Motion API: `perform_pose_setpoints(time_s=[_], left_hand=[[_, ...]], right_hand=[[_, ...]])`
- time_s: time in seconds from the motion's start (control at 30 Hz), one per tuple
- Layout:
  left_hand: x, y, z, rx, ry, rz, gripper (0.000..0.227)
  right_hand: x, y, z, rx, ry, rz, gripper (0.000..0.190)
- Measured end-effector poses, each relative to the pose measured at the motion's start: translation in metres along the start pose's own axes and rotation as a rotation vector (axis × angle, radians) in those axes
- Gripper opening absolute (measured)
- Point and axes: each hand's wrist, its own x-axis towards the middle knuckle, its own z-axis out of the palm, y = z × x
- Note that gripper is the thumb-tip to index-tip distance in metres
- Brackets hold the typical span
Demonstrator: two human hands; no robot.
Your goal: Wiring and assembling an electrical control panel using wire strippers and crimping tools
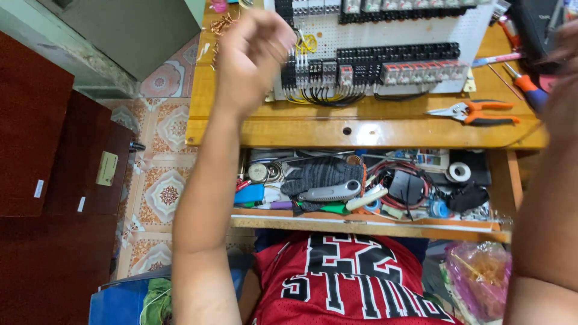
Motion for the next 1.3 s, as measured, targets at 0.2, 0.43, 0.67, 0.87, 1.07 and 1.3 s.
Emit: perform_pose_setpoints(time_s=[0.2,0.43,0.67,0.87,1.07,1.3], left_hand=[[-0.085,0.041,0.059,-0.050,-0.328,-0.145,0.054],[-0.131,-0.013,0.106,-0.370,0.093,-0.090,0.012],[-0.117,-0.081,0.100,-0.387,0.062,-0.297,0.009],[-0.123,-0.114,0.099,-0.220,0.061,-0.244,0.018],[-0.127,-0.119,0.094,-0.014,0.156,-0.193,0.016],[-0.117,-0.090,0.083,0.536,0.308,0.311,0.017]], right_hand=[[0.105,-0.339,-0.005,1.103,0.248,0.884,0.023],[0.080,-0.349,0.040,0.914,0.100,0.155,0.039],[0.090,-0.299,0.084,1.343,0.252,0.428,0.043],[0.068,-0.270,0.116,1.478,0.290,0.523,0.049],[0.067,-0.270,0.104,1.400,0.194,0.403,0.042],[0.061,-0.273,0.119,0.957,0.150,0.288,0.026]])
